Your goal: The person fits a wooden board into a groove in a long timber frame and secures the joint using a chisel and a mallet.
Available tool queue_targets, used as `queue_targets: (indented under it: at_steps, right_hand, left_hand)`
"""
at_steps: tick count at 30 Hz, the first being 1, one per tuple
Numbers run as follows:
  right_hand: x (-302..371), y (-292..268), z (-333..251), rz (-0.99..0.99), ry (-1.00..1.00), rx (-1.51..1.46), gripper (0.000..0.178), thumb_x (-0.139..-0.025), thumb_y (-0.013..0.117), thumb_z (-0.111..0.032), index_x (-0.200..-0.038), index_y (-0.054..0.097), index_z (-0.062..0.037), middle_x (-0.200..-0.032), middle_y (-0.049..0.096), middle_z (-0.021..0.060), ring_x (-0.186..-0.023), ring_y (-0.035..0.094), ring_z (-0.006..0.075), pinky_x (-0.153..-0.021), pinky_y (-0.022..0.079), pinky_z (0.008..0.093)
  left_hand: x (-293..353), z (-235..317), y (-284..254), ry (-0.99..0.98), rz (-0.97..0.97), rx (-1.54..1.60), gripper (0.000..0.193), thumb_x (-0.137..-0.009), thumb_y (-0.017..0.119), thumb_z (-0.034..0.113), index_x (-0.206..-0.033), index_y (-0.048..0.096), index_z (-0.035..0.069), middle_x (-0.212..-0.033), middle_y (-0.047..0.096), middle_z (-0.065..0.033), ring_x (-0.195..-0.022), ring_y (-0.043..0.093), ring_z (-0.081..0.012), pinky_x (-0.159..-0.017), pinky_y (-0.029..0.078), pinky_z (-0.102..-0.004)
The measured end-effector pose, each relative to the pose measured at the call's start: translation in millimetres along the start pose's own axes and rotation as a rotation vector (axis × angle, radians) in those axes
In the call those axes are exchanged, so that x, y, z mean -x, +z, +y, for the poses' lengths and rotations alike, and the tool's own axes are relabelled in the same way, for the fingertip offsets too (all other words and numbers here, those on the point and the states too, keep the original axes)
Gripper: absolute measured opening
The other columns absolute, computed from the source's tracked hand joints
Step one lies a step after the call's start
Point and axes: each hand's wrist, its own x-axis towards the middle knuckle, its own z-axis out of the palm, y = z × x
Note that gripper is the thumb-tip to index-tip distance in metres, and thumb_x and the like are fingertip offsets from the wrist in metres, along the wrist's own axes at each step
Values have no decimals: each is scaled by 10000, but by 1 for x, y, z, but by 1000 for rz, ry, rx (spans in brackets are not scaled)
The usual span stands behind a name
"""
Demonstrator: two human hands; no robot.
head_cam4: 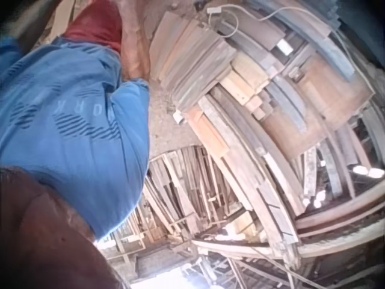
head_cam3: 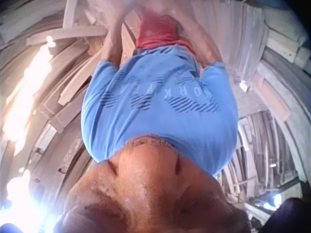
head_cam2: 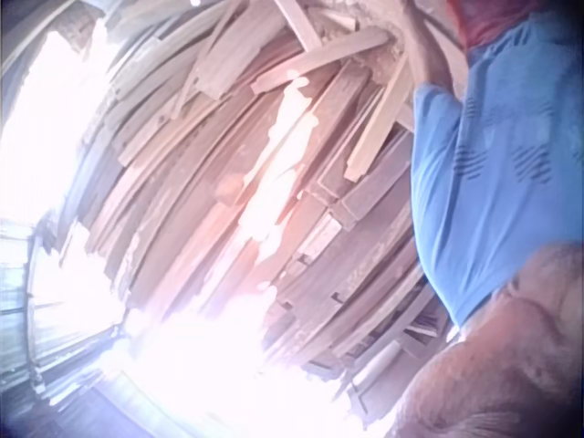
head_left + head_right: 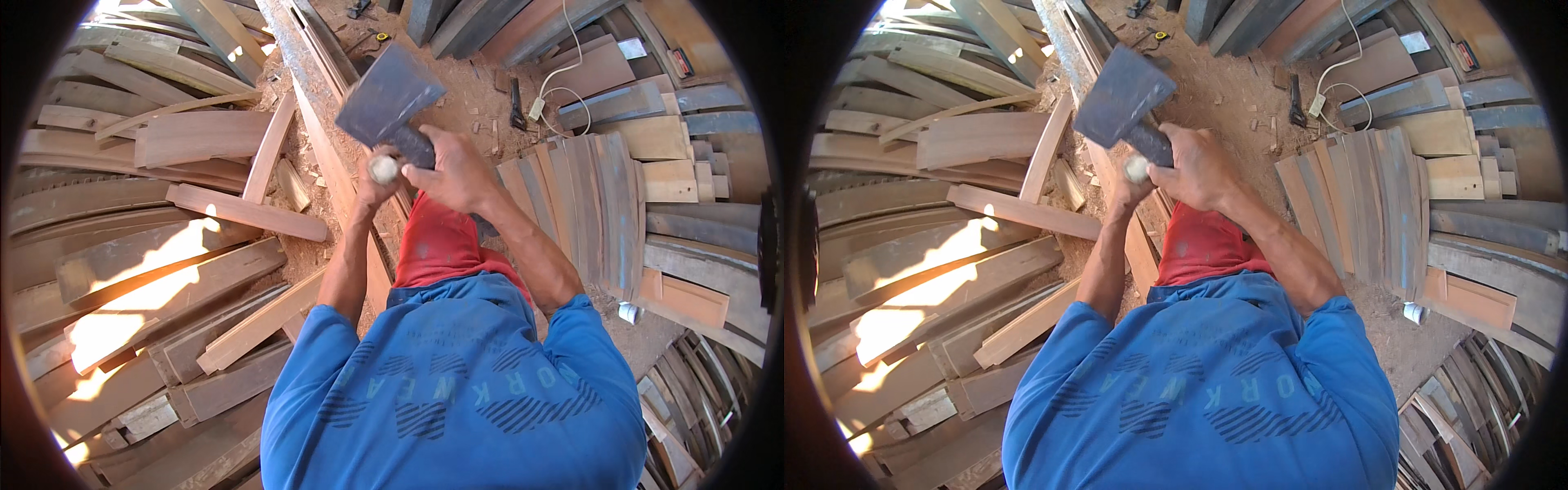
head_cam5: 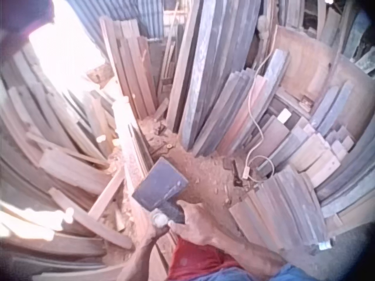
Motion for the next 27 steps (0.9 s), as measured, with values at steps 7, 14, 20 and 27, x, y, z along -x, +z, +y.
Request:
queue_targets:
  at_steps: [7,14,20,27]
  right_hand:
    - [10,-50,-62,162,-30,-181,192,-840,764,-174,-884,634,-40,-728,616,-8,-638,550,88,-597,465,290]
    - [12,-65,-78,386,-101,-279,233,-842,768,-177,-958,642,-19,-726,586,2,-667,541,114,-625,483,323]
    - [-7,-2,30,19,-6,511,316,-839,720,-211,-1067,635,-9,-846,705,226,-792,704,387,-730,553,467]
    - [-9,-29,-49,188,-60,45,318,-844,726,-242,-1035,646,0,-772,685,208,-721,690,369,-675,532,455]
  left_hand:
    - [-30,51,-13,-174,42,-71,66,-896,699,55,-958,717,47,-861,701,-10,-807,656,-89,-722,535,-251]
    - [-42,74,10,-150,-71,-152,58,-870,715,64,-924,707,46,-855,706,-9,-795,638,-78,-719,519,-246]
    - [-27,52,10,-163,-68,-198,132,-856,742,79,-962,712,7,-859,715,-15,-797,642,-74,-719,521,-252]
    - [-2,59,0,-150,-69,-55,160,-861,708,-17,-1019,708,7,-982,728,-49,-933,656,-98,-835,524,-261]
